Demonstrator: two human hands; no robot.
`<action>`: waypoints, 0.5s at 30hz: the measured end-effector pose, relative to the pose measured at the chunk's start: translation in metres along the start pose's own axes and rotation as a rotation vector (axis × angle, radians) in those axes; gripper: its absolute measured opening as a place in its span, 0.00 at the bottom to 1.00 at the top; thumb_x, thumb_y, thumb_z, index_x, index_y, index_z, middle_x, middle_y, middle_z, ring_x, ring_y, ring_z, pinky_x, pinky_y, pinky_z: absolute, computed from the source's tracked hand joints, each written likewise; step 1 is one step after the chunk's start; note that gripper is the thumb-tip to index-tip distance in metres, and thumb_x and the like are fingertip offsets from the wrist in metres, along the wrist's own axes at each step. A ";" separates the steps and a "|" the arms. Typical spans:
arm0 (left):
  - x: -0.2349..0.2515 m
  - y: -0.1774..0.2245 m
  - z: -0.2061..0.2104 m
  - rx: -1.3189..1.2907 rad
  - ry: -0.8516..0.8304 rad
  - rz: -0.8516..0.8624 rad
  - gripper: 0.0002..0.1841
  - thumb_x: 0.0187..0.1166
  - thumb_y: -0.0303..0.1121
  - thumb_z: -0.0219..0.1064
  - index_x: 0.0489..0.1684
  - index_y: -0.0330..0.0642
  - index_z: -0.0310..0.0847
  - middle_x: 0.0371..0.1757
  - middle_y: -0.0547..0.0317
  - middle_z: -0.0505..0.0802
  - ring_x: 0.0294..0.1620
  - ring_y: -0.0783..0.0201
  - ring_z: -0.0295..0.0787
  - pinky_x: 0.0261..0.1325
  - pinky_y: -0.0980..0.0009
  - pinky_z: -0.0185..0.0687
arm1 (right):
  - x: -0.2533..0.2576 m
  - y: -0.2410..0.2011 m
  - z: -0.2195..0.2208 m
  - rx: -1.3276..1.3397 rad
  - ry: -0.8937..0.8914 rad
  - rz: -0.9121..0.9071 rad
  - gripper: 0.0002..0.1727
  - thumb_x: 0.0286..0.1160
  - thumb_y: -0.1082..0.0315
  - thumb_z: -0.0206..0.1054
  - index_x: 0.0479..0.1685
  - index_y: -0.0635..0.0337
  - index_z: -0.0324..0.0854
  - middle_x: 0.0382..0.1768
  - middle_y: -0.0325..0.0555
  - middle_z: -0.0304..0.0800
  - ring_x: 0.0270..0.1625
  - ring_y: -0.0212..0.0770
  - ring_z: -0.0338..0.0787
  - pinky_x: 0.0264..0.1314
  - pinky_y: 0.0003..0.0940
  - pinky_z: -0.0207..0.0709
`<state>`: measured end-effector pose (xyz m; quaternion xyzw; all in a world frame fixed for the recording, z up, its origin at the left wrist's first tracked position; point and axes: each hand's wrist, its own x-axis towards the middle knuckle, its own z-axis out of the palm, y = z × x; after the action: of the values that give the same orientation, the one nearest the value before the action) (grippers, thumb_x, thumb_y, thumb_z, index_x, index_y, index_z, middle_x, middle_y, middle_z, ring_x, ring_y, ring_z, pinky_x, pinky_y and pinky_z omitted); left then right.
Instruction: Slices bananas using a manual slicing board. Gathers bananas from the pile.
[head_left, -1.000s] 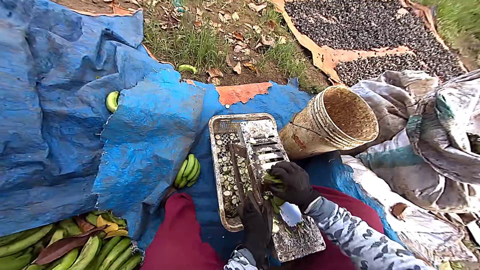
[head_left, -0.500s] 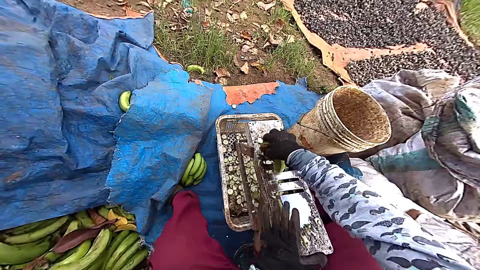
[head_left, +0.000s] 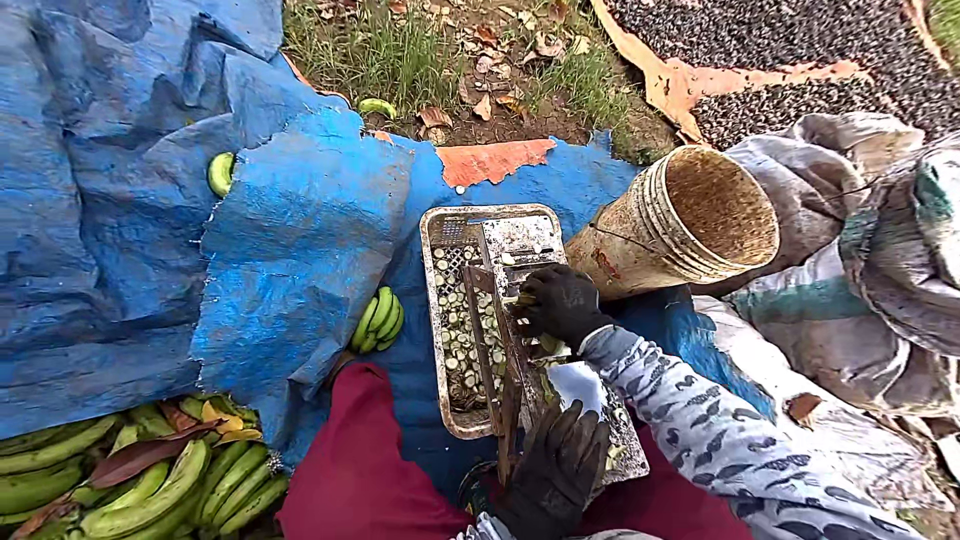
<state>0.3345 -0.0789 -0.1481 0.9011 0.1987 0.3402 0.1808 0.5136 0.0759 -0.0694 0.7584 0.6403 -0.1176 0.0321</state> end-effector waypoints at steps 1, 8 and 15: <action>0.005 -0.003 -0.004 -0.018 0.014 0.019 0.26 0.76 0.40 0.69 0.73 0.41 0.80 0.71 0.48 0.88 0.80 0.49 0.78 0.87 0.51 0.61 | 0.018 0.001 -0.005 -0.009 0.002 0.022 0.18 0.72 0.55 0.74 0.57 0.51 0.91 0.64 0.49 0.90 0.75 0.61 0.80 0.62 0.67 0.75; 0.011 -0.018 -0.027 -0.010 -0.025 0.005 0.15 0.74 0.29 0.68 0.58 0.45 0.91 0.61 0.52 0.94 0.71 0.50 0.85 0.80 0.57 0.73 | -0.025 0.031 -0.051 0.333 0.490 -0.098 0.20 0.68 0.51 0.75 0.49 0.57 0.90 0.55 0.55 0.91 0.55 0.58 0.90 0.52 0.63 0.81; -0.005 -0.002 -0.005 -0.032 -0.116 0.068 0.14 0.74 0.30 0.69 0.56 0.47 0.92 0.61 0.54 0.94 0.71 0.53 0.86 0.81 0.58 0.71 | -0.054 0.009 -0.007 0.084 0.323 0.007 0.27 0.56 0.45 0.83 0.52 0.52 0.92 0.77 0.60 0.79 0.76 0.66 0.81 0.67 0.66 0.79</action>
<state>0.3273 -0.0784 -0.1488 0.9227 0.1518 0.2963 0.1946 0.5154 0.0239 -0.0522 0.7704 0.6289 -0.0208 -0.1024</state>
